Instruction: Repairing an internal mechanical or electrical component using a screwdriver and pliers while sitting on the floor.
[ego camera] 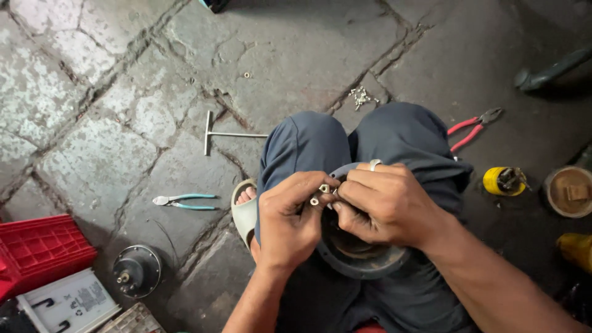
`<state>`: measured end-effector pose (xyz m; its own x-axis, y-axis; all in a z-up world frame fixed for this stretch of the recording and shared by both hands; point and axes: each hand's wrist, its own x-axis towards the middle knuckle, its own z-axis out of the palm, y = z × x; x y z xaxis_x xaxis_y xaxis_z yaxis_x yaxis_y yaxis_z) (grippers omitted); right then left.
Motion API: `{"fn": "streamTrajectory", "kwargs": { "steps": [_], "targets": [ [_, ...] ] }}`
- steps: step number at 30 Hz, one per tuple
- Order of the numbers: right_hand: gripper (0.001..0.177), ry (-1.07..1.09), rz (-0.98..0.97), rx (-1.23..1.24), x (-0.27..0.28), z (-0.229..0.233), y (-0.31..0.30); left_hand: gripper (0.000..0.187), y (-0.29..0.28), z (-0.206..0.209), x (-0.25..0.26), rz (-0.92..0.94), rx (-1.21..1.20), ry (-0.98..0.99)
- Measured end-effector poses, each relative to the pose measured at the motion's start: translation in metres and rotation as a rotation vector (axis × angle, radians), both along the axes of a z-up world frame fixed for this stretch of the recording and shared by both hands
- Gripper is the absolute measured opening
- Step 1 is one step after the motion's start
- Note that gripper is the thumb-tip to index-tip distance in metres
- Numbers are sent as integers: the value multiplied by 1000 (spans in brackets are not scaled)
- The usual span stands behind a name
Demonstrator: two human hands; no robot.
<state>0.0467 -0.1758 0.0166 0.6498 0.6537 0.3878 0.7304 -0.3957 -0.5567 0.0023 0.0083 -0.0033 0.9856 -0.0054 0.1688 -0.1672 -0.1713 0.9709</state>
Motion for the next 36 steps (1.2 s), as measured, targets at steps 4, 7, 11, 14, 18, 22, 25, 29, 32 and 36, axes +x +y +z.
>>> {"fn": "streamTrajectory", "kwargs": {
  "steps": [4, 7, 11, 14, 18, 22, 25, 29, 32, 36],
  "targets": [
    [17, 118, -29, 171, -11, 13, -9, 16, 6, -1, 4, -20, -55, -19],
    [24, 345, -152, 287, -23, 3, -25, 14, 11, -5, 6, -57, -92, 0],
    [15, 454, -271, 442, -36, -8, -34, 16, 9, -11, 2, -87, -105, -15],
    [15, 375, -259, 382, -37, -1, -29, 16, 8, -8, 1, -90, -121, -40],
    [17, 199, -194, 307, -41, 6, -23, 18, 8, -7, -5, -90, -77, -109],
    [21, 150, -172, 273, -43, 3, -20, 19, 8, -8, -12, -101, -81, -104],
    [23, 155, -211, 269, -47, 3, -19, 29, 7, -13, -17, -100, -228, 92],
    [30, 172, -194, 287, -50, 3, -20, 35, 4, -20, -21, -127, -338, 135],
    [37, 160, -142, 295, -49, 7, -19, 35, 0, -11, -22, -104, -217, 74],
    [55, 236, -161, 260, -50, 8, -17, 40, -4, 11, -25, -92, -63, 8]
  ]
}}
